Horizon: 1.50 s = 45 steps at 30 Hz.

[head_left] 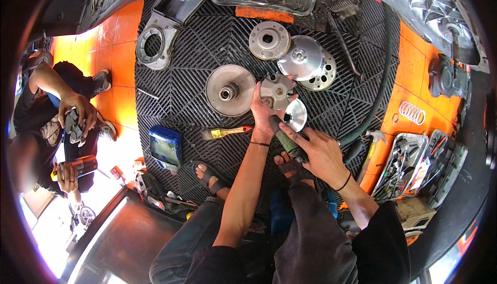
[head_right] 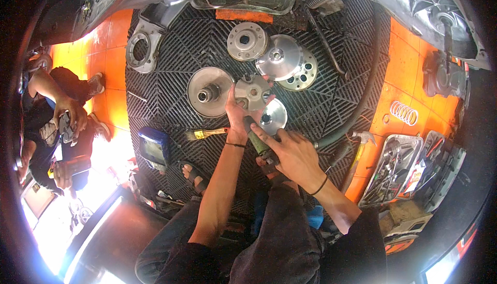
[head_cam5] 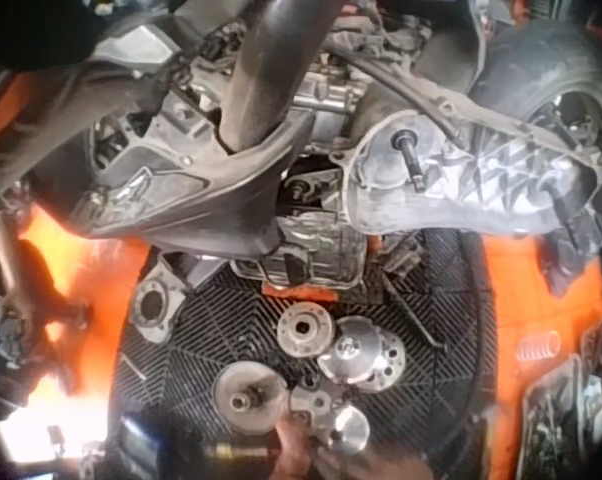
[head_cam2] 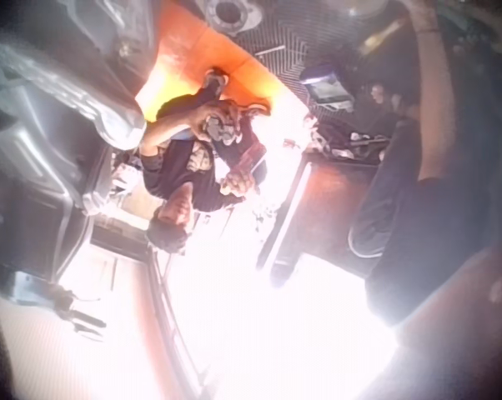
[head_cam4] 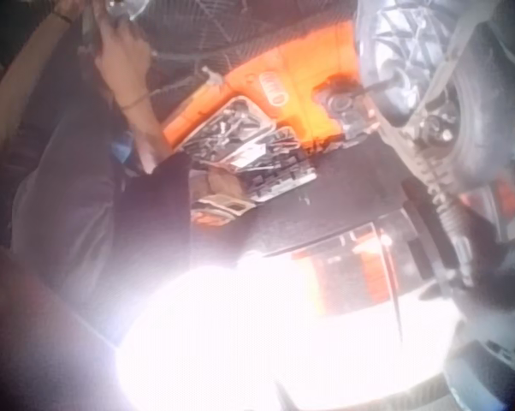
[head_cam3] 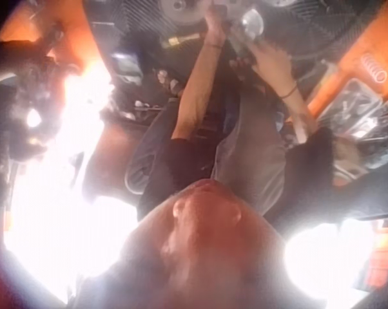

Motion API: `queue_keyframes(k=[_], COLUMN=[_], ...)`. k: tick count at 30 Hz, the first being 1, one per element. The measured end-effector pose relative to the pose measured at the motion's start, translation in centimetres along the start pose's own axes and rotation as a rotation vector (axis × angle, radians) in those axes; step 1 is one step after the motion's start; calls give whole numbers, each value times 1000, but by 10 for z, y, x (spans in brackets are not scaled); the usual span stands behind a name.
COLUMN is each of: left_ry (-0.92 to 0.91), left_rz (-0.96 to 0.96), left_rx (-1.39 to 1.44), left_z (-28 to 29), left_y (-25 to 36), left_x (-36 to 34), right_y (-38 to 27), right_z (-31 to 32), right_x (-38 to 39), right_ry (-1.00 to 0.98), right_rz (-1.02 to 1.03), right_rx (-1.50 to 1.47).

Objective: The person cleans motorcycle engine components with a brush, applies lubricant from a spray can, and uses a wrench to tighten bolts on the engine casing.

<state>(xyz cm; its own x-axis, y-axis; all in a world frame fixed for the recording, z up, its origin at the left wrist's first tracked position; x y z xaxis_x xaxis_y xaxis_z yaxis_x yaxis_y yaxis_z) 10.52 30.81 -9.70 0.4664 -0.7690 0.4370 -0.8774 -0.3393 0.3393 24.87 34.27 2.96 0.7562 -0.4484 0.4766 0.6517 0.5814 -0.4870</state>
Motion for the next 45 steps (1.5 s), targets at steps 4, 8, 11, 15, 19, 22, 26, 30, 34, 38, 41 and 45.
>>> queue_keyframes(k=[4, 8, 11, 15, 19, 22, 26, 30, 34, 38, 41, 45], left_ry=[48, 222, 236, 163, 124, 175, 489, 952, 630, 577, 599, 566], left_rz=[3, -32, -93, -181, -219, -219, -236, -493, -371, -437, -547, -556], left_rx=[-99, -238, -394, -692, -946, -1123, -1234, -965, -518, -686, -1028, -1565], left_z=[7, 22, 30, 31, 29, 33, 59, 93, 108, 91, 59, 10], left_y=[2, -1, -4, -4, 9, 30, 63, 84, 94, 101, 107, 125], left_x=[5, 7, 5, 5, 13, 29, 67, 84, 55, 59, 67, 61], right_y=[5, 5, 13, 19, 16, 8, -11, -27, -35, -38, -43, -52], right_z=[5, 9, 5, -2, -7, -13, -27, -37, -34, -29, -24, -7], right_x=[1, 7, 8, 2, -2, -5, -10, -17, -22, -22, -17, -16], right_ry=[49, 81, 54, 63, 69, 29, -33, -6, 31, 8, 5, 68], right_rz=[-42, 50, -34, -63, -46, -9, 108, 86, 128, 147, 169, 198], right_rx=[-18, -81, -56, 9, 32, 22, 37, 13, 6, 0, -12, -95])
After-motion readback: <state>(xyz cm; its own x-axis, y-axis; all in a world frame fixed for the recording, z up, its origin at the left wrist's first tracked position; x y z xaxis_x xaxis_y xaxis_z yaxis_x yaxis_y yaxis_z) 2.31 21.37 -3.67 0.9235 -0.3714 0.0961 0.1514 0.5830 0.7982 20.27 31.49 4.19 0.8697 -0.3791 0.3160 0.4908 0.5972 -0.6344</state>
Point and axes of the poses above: each hand's wrist, its own x-axis away from the middle knuckle, its own z-axis out of the back of the hand, y = z × x, the point moved 4 cm from there along -x, towards the middle knuckle, and after that the axes turned 11 degrees about -z, right-handed, at the moved point
